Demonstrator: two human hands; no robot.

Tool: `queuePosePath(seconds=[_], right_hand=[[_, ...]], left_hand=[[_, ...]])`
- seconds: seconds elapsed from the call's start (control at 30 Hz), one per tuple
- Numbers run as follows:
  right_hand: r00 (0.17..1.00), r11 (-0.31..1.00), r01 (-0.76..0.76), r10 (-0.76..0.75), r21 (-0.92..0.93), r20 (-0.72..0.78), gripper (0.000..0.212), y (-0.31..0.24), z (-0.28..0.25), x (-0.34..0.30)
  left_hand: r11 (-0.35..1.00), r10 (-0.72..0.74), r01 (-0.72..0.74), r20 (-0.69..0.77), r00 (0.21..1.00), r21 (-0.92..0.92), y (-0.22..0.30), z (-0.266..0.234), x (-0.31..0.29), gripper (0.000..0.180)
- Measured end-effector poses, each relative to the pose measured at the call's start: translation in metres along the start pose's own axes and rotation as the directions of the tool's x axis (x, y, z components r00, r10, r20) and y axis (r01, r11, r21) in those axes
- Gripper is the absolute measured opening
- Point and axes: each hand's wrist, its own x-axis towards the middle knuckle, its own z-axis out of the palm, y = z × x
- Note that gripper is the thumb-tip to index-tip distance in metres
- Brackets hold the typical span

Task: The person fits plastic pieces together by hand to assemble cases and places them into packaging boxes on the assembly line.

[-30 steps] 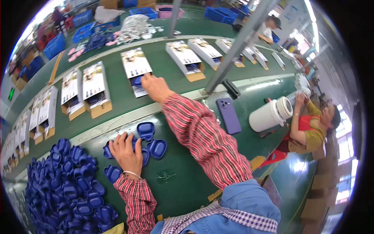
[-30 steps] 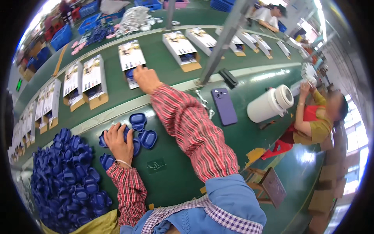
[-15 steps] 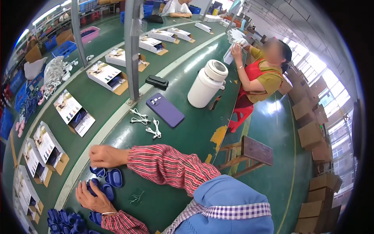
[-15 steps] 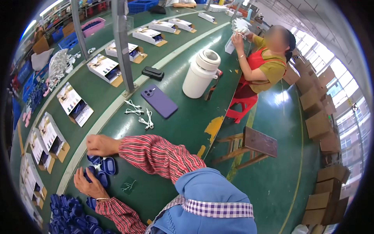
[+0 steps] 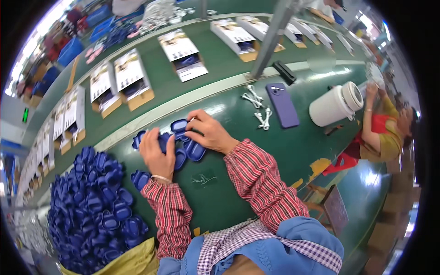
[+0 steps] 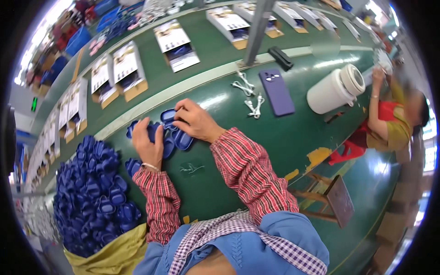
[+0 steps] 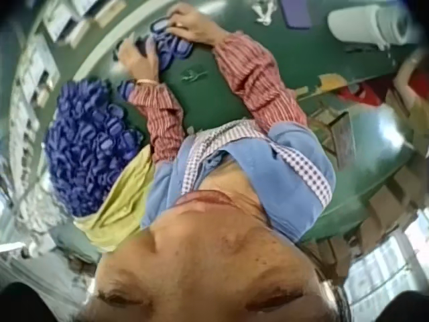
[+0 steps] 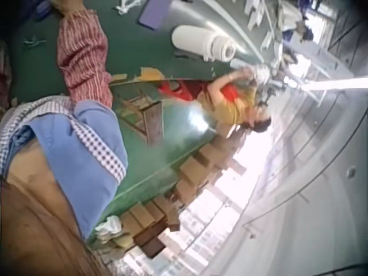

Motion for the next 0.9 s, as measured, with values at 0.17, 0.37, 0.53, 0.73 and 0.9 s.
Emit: queuePosePath(seconds=[0.17, 0.37, 0.53, 0.73, 0.9], right_hand=[[0.997, 0.994, -0.080, 0.078, 0.078, 0.023, 0.013, -0.008, 0.012, 0.003], [0.942, 0.997, -0.077, 0.066, 0.022, 0.329, 0.015, 0.006, -0.016, 0.030], [0.915, 0.982, 0.087, -0.013, -0.166, 0.403, 0.013, -0.002, 0.002, 0.061], [0.941, 0.899, 0.219, -0.091, -0.378, 0.326, 0.017, 0.009, 0.057, 0.153], [0.985, 0.806, 0.121, -0.028, -0.579, 0.167, 0.011, 0.060, 0.072, 0.193]], left_hand=[[0.999, 0.017, -0.016, -0.024, 1.000, 0.052, -0.009, -0.006, -0.002, 0.047], [0.998, -0.054, 0.055, -0.109, 0.993, 0.009, -0.007, -0.009, -0.002, 0.037], [0.913, -0.259, 0.301, -0.180, 0.949, 0.276, -0.013, -0.019, -0.005, 0.028], [0.994, -0.083, 0.089, -0.089, 0.993, 0.064, -0.024, -0.017, -0.001, 0.021], [0.997, -0.066, 0.064, -0.042, 0.997, -0.040, -0.012, -0.008, 0.004, 0.020]])
